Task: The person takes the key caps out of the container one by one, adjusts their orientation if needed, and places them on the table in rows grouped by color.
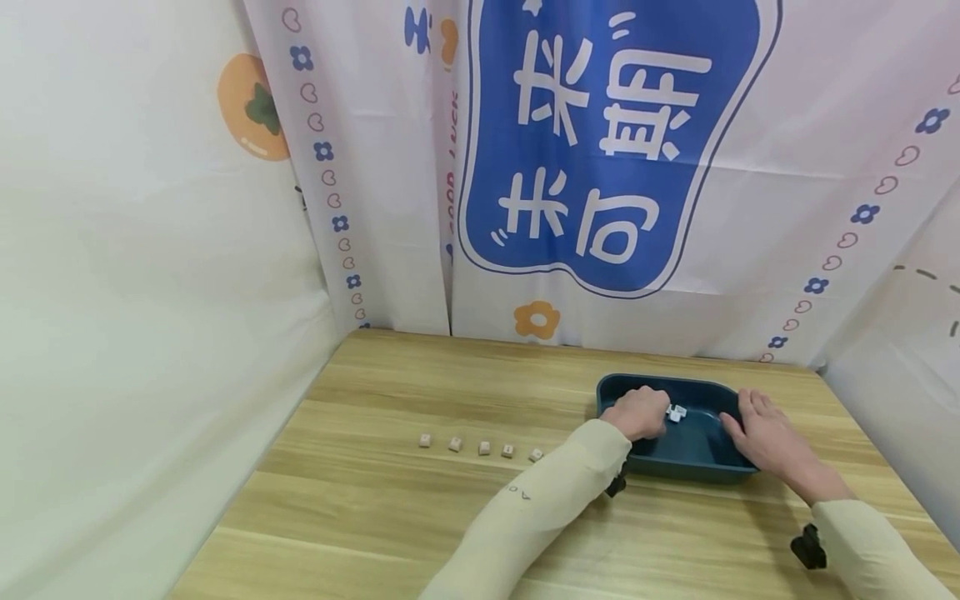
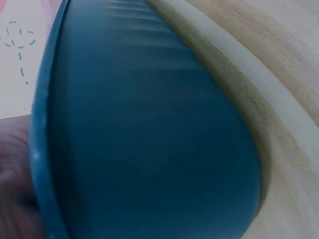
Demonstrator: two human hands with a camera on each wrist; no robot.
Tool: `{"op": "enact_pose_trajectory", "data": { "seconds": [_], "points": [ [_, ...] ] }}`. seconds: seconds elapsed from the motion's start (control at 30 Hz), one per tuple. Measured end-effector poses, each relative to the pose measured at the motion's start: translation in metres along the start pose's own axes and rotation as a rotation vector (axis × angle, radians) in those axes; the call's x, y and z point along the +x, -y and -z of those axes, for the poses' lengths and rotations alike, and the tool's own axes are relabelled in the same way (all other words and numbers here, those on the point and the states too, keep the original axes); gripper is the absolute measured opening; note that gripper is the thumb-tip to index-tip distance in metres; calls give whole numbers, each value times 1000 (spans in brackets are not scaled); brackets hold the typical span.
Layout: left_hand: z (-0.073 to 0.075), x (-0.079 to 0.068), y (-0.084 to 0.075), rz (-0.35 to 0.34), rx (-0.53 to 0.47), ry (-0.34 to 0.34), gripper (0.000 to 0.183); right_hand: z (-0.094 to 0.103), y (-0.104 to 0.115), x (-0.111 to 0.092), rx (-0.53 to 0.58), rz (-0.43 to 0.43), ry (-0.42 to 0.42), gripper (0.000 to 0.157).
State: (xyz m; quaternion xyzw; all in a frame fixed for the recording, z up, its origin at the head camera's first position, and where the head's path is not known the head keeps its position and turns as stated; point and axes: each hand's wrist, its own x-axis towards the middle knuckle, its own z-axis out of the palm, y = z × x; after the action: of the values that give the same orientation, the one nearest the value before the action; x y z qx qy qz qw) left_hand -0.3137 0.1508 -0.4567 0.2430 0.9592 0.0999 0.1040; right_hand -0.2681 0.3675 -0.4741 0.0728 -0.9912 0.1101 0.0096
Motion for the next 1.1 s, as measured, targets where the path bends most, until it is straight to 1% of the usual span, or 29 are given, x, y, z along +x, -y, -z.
{"op": "enact_pose_trajectory", "data": {
  "seconds": [0.17, 0.23, 0.3, 0.47, 0.5, 0.6, 0.77, 0.83, 0.97, 1.1],
  "points": [
    [5, -2, 1, -40, -2, -6, 39, -1, -1, -1, -3, 0, 0, 82],
    [8, -4, 1, -67, -3, -12, 41, -1, -1, -1, 1, -2, 2, 82],
    [11, -6, 1, -97, -4, -21, 36, -1, -1, -1, 3, -4, 3, 82],
    [16, -10, 3, -133, 2, -50, 6, 0, 0, -2, -3, 1, -7, 81],
    [17, -12, 3, -137, 5, -56, 2, 0, 0, -2, -4, 0, -7, 81],
    [20, -15, 4, -158, 4, -76, 11, -1, -1, -2, -6, -2, -6, 80],
    [25, -22, 9, -203, -8, -128, 5, -1, -1, -2, 3, -8, 0, 82],
    [27, -26, 11, -206, -26, -136, 8, -1, 0, -2, 6, -9, 1, 83],
    [33, -34, 16, -201, -67, -148, 9, -1, 0, -1, 5, -8, -4, 82],
    [39, -42, 21, -196, -72, -162, 17, -1, 0, -1, 3, -3, -13, 80]
  ]
}}
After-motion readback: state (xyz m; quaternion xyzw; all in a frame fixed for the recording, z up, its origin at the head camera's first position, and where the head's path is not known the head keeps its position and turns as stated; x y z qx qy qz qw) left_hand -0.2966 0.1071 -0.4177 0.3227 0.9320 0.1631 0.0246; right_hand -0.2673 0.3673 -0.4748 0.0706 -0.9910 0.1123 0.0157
